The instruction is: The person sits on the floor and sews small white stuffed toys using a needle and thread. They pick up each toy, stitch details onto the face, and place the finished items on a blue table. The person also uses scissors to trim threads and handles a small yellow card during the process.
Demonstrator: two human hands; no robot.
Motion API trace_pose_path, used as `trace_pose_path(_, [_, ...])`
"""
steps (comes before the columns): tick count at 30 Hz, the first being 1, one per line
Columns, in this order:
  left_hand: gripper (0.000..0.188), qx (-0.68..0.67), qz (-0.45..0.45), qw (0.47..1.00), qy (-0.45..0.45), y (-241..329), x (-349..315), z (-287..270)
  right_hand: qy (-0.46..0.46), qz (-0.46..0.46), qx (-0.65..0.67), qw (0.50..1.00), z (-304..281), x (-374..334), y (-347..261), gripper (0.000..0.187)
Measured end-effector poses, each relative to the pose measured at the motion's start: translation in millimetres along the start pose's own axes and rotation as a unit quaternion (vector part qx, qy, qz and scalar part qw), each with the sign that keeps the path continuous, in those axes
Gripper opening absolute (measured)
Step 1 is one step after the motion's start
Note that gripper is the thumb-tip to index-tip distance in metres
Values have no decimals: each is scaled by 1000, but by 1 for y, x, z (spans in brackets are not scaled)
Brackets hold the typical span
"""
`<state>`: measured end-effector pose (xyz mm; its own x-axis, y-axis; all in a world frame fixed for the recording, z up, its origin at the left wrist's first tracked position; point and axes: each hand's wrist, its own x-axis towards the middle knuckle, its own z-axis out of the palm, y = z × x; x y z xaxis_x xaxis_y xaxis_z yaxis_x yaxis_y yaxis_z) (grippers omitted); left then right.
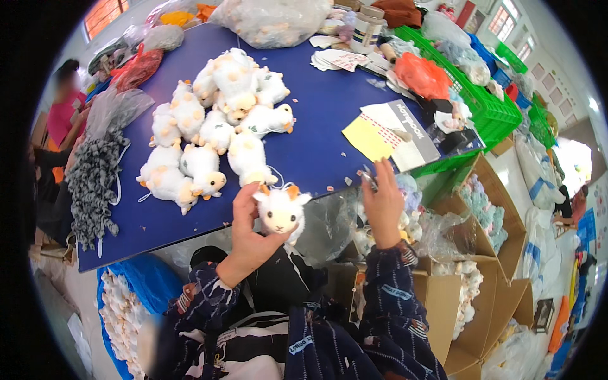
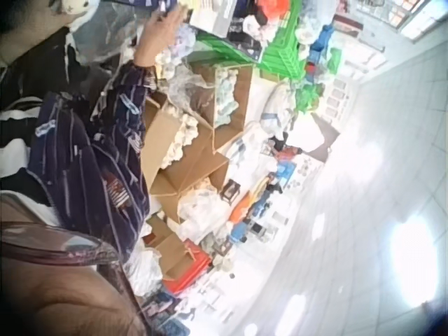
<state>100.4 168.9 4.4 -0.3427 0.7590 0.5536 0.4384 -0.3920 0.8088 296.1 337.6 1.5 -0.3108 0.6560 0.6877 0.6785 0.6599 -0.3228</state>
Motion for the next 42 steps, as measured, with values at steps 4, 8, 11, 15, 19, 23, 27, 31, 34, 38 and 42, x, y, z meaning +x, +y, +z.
trace_pose_path(4, [82, -3, 10, 1000, 2, 0, 15, 2, -105, 65, -59, 991, 6, 9, 16, 38])
trace_pose_path(8, [80, -18, 15, 1000, 8, -6, 26, 5, -145, 92, -74, 982, 9, 4, 7, 41])
trace_pose_path(11, [81, -15, 22, 1000, 14, -11, 34, 6, -150, 87, -70, 982, 6, -1, 4, 43])
trace_pose_path(15, [83, 37, 34, 998, 25, -11, 46, 13, -127, 76, -31, 989, -2, -13, 5, 48])
trace_pose_path(19, [78, 25, 23, 998, 52, -32, 54, 10, -84, 48, 35, 995, 3, -9, 5, 37])
trace_pose_path(23, [86, -46, -18, 999, 5, -42, 70, 16, -73, 44, 27, 996, 1, 13, 21, 37])
trace_pose_path(27, [89, -15, -33, 999, 2, -45, 75, 12, -93, 32, -18, 995, 5, 25, 39, 24])
trace_pose_path(31, [91, 28, -14, 999, 19, -50, 74, 9, -134, 9, -36, 990, 12, 34, 50, 21])
trace_pose_path(34, [91, -11, -31, 999, 25, -47, 77, 5, -100, 60, 9, 993, 15, 32, 49, 25])
trace_pose_path(38, [91, -45, -70, 996, 26, -28, 81, 0, -75, 19, -6, 997, 15, 37, 49, 24])
trace_pose_path(42, [86, -55, -59, 995, 52, -30, 80, 5, -67, -10, 13, 998, 16, 34, 49, 22])
